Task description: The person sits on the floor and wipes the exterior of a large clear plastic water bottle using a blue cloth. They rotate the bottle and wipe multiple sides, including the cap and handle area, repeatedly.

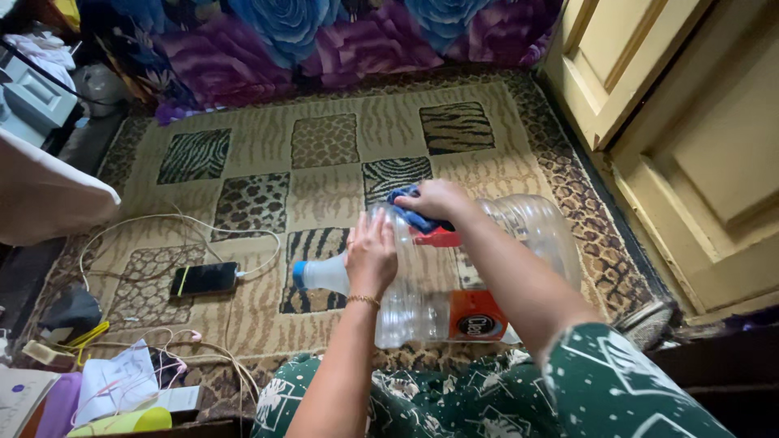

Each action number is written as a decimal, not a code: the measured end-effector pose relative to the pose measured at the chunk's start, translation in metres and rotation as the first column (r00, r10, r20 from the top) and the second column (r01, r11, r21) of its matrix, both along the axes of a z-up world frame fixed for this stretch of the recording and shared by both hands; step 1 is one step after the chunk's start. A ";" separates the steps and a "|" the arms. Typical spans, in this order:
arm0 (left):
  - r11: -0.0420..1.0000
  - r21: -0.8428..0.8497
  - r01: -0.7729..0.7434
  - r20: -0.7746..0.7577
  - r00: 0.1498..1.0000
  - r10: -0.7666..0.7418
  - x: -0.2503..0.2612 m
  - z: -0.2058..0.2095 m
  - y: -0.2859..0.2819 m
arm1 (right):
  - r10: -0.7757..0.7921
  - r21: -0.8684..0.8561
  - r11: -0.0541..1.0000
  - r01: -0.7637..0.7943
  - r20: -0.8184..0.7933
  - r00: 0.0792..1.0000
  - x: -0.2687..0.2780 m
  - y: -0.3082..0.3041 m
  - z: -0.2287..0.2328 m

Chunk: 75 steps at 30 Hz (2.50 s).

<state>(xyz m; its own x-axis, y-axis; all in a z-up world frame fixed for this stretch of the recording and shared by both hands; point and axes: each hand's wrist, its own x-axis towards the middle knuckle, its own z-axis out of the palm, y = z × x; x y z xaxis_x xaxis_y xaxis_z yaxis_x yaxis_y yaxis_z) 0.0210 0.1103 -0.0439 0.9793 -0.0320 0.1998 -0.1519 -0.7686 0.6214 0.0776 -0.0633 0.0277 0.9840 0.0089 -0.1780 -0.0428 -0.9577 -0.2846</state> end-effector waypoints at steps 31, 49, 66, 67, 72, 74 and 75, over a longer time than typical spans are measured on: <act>0.997 -0.003 0.082 0.144 0.986 -0.081 -0.019 -0.006 0.011 | -0.206 0.107 0.975 0.195 0.102 0.973 -0.055 -0.080 -0.030; 0.993 0.022 0.117 0.119 0.986 -0.119 0.011 -0.014 0.008 | 0.203 -0.136 0.979 -0.151 0.700 0.685 -0.165 0.002 -0.059; 0.910 -0.399 0.112 -0.268 0.935 -0.232 0.078 -0.026 0.005 | 0.236 -0.115 0.959 -0.261 0.833 0.500 -0.194 0.037 -0.093; 0.915 -0.390 0.099 -0.324 0.916 -0.237 0.082 -0.022 0.005 | 0.352 -0.181 0.928 -0.325 0.711 0.609 -0.212 0.039 -0.105; 0.832 -0.541 0.122 -0.301 0.896 -0.327 0.062 -0.007 0.015 | 0.380 -0.216 0.918 -0.333 0.722 0.578 -0.215 0.048 -0.117; 0.779 -0.610 0.143 -0.255 0.896 -0.363 0.054 -0.007 0.018 | 0.280 -0.142 0.944 -0.297 0.821 0.498 -0.184 0.052 -0.101; 0.755 -0.640 0.142 -0.241 0.896 -0.374 0.052 -0.008 0.020 | 0.236 -0.108 0.961 -0.253 0.798 0.554 -0.166 0.053 -0.090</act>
